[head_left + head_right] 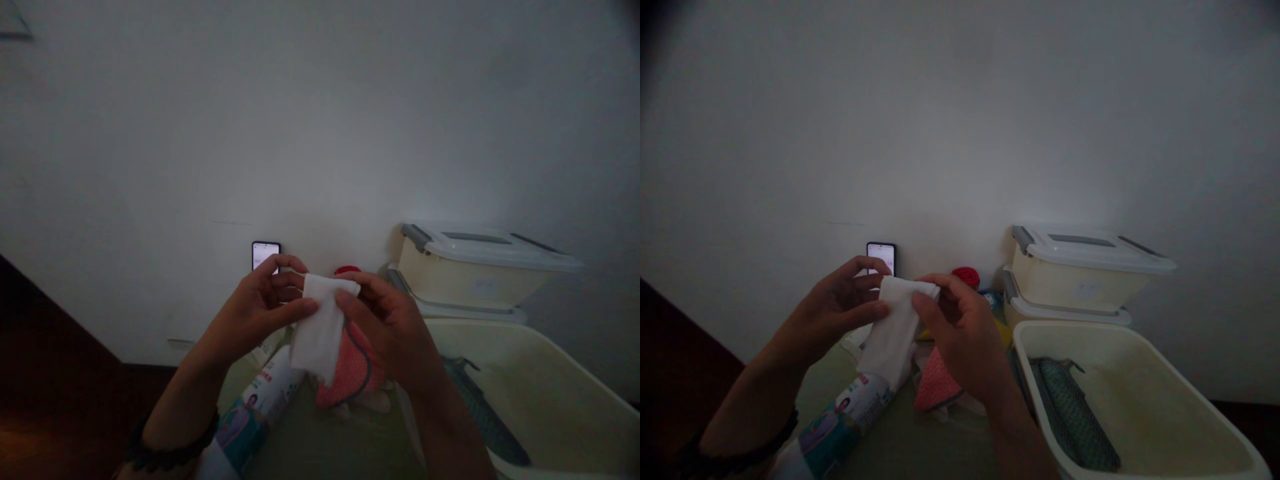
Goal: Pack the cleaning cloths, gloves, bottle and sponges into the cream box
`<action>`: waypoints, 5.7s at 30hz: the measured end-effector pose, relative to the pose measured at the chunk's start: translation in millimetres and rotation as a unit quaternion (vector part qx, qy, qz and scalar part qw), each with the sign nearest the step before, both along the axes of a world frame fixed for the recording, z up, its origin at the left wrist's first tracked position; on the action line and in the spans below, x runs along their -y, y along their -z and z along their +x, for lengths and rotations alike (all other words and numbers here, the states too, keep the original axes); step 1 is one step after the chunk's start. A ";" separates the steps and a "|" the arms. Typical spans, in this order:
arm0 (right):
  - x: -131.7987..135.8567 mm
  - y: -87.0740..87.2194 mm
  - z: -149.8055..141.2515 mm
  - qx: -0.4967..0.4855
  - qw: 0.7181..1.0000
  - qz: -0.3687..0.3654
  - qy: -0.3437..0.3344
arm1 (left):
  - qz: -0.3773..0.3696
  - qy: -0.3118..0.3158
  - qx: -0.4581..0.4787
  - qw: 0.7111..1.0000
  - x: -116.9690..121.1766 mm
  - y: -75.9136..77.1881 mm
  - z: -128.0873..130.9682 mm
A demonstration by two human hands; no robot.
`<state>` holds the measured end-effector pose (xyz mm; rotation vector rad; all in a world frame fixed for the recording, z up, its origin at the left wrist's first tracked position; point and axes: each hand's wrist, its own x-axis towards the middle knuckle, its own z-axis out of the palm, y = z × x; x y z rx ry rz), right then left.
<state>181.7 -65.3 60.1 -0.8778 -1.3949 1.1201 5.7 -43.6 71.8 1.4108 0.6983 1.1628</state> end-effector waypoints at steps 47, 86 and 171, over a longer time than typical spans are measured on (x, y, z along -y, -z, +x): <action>7.8 -1.6 -0.7 0.387 0.920 0.047 -0.044 | 0.244 0.003 -0.308 0.919 0.9 -1.8 -16.9; 14.6 -8.7 11.3 0.118 0.965 -0.111 -0.208 | 0.407 -0.001 -0.205 0.890 5.6 -12.6 -28.2; 13.1 -10.4 -6.3 0.247 0.956 0.141 0.068 | 0.405 -0.096 -0.288 0.862 6.7 -5.4 -12.2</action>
